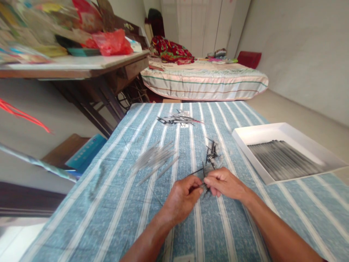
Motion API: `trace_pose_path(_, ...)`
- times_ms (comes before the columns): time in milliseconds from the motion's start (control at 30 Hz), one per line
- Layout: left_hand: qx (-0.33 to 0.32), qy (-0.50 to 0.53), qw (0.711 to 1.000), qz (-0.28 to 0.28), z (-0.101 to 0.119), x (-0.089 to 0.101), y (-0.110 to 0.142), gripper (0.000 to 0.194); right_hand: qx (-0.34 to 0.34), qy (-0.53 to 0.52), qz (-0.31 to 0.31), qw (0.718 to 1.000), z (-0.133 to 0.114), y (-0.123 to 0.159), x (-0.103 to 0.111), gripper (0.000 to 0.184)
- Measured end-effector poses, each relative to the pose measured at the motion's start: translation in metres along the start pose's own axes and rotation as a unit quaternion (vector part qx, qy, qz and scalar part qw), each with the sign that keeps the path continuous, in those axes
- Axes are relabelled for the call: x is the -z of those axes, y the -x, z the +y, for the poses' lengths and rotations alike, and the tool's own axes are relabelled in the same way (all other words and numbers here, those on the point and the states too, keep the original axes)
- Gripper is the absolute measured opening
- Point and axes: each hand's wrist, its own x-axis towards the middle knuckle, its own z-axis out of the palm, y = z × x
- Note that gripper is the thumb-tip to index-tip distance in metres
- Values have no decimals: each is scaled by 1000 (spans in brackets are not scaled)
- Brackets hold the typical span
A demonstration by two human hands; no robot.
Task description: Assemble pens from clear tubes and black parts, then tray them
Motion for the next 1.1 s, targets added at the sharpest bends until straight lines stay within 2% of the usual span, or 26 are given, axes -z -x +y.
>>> trace_pose_path(100,-4,-9,1000,8,1,0,0,8,-6,-25,-5,1000,-1,0,0,29)
trace_pose_path(233,-10,-6,1000,4,2,0,0,8,-12,-8,-4,1000,0,1,0,39)
trace_pose_path(367,-10,-22,1000,10,3,0,0,8,-14,-35,-2,999,0,1,0,28)
trace_pose_path(500,-17,-26,999,8,5,-1,1,9,-16,-15,-3,1000,-1,1,2,38)
trace_pose_path(667,-32,-52,998,19,4,-1,1,10,-20,-29,-11,999,-1,1,2,31)
trace_pose_path(833,-64,-108,991,49,5,-4,3,8,-28,-52,-22,998,0,0,-1,36)
trace_pose_path(967,-67,-137,986,65,9,-1,3,12,-33,-73,1,997,0,-1,1,37)
trace_pose_path(1100,-90,-153,984,29,10,5,1,16,-28,-80,30,996,0,0,6,38)
